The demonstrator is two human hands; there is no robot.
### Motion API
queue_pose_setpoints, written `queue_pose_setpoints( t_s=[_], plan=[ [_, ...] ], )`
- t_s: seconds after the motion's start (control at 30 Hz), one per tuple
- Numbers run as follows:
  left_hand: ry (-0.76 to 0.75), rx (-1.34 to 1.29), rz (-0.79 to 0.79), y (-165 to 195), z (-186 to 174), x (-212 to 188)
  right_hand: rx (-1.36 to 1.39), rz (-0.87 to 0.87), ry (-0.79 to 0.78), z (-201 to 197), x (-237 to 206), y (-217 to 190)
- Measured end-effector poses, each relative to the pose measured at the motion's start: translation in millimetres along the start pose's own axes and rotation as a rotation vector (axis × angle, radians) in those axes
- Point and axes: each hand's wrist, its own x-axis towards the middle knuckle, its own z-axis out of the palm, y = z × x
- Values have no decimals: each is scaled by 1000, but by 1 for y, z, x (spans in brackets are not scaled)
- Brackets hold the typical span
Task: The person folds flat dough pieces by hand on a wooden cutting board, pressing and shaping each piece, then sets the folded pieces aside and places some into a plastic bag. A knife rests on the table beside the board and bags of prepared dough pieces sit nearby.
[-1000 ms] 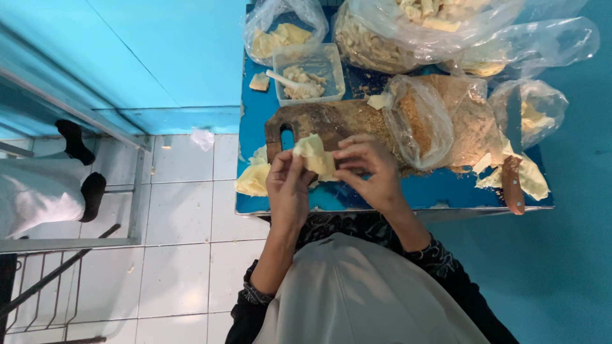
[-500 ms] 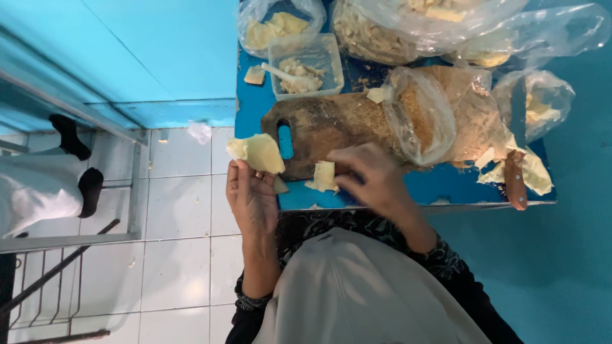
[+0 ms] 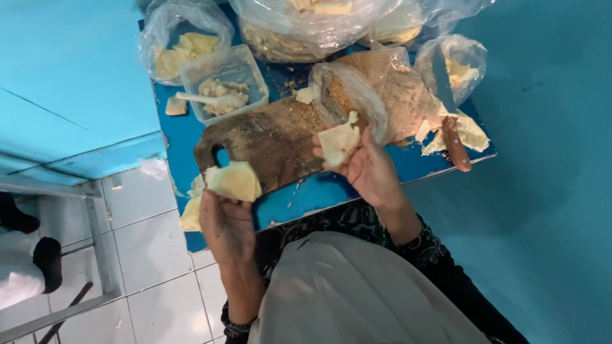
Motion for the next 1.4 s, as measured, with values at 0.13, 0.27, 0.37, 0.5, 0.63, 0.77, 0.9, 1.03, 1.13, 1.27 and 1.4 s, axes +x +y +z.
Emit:
queue_pose_setpoints(
  t_s=[0.13, 0.27, 0.37, 0.5, 0.63, 0.77, 0.9, 1.03, 1.13, 1.27, 1.4],
  plan=[
    [-53, 20, -45, -12, 4, -3, 153, 87, -116, 18, 0, -3],
    [-74, 123, -37, -19, 1, -5, -39, 85, -135, 27, 1, 5],
    [-40, 133, -49, -20, -1, -7, -57, 118, -149, 28, 3, 13],
    [13, 98, -17, -13, -2, -8, -238, 157, -102, 32, 16, 12],
    [92, 111, 100, 2, -2, -9, -1127, -110, -101, 47, 46, -4],
    [125, 105, 145, 9, -3, -8, -1830, -665, -82, 84, 61, 22],
    [96, 43, 111, 3, -5, -8, -1873, -651, -330, 107, 56, 32],
    [60, 17, 123, 5, -9, -14, -1625, -281, -375, 97, 57, 4],
    [111, 13, 110, 5, -9, -15, -1290, -94, -199, 82, 56, -8],
    [126, -54, 83, -1, -5, -14, -1500, -464, -272, 70, 48, 6],
    [127, -107, 27, -10, 0, -12, -1728, -674, -271, 66, 47, 15]
  ],
)
